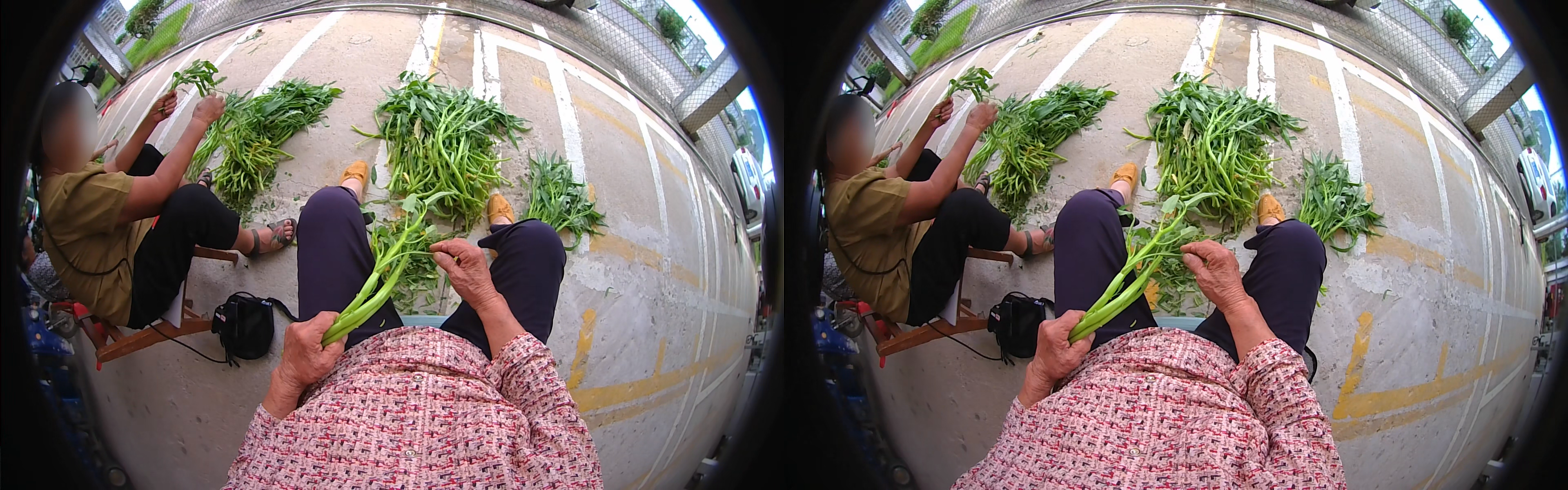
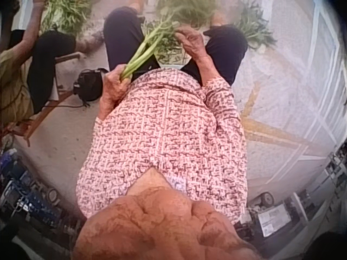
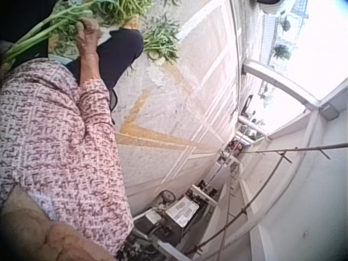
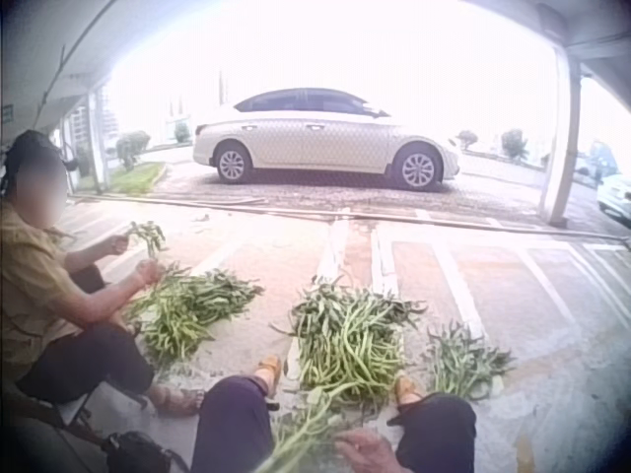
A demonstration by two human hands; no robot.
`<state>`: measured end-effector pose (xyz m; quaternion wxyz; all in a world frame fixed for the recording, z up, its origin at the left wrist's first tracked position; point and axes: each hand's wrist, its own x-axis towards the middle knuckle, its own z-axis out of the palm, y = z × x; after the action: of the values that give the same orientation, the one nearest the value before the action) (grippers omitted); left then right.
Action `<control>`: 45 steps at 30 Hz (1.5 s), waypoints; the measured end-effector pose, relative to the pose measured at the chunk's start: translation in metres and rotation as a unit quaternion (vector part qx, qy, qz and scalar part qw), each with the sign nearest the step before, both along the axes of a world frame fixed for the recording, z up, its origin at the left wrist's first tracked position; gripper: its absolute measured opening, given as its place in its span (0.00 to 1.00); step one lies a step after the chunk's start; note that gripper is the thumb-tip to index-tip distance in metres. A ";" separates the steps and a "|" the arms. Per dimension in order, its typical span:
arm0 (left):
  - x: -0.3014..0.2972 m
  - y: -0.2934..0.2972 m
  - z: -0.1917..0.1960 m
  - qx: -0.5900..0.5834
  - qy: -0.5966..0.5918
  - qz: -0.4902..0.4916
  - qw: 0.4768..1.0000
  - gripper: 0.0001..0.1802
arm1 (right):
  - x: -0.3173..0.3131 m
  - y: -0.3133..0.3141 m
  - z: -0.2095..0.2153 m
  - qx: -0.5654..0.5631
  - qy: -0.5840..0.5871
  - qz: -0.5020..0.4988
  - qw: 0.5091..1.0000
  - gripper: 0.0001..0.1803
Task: The person picks leaves off long green stems by hand, holding a bundle in one hand and tearing the leafy parts off with the other.
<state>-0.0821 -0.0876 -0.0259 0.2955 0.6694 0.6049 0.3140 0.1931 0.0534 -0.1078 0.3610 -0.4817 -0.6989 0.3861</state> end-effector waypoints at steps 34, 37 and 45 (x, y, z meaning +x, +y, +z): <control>0.000 -0.001 0.001 0.017 0.013 -0.006 1.000 0.10 | 0.024 0.007 -0.013 -0.032 -0.054 -0.206 0.976 0.12; 0.000 -0.002 0.003 0.010 0.013 -0.004 1.000 0.10 | 0.022 0.003 -0.010 -0.063 0.002 -0.210 0.976 0.13; -0.003 -0.002 0.000 0.005 -0.001 0.003 1.000 0.11 | 0.024 0.005 -0.016 -0.079 0.056 -0.190 0.977 0.12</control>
<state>-0.0846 -0.0895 -0.0260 0.2915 0.6693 0.6047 0.3184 0.2170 0.0580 -0.1233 0.4272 -0.6100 -0.5407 0.3912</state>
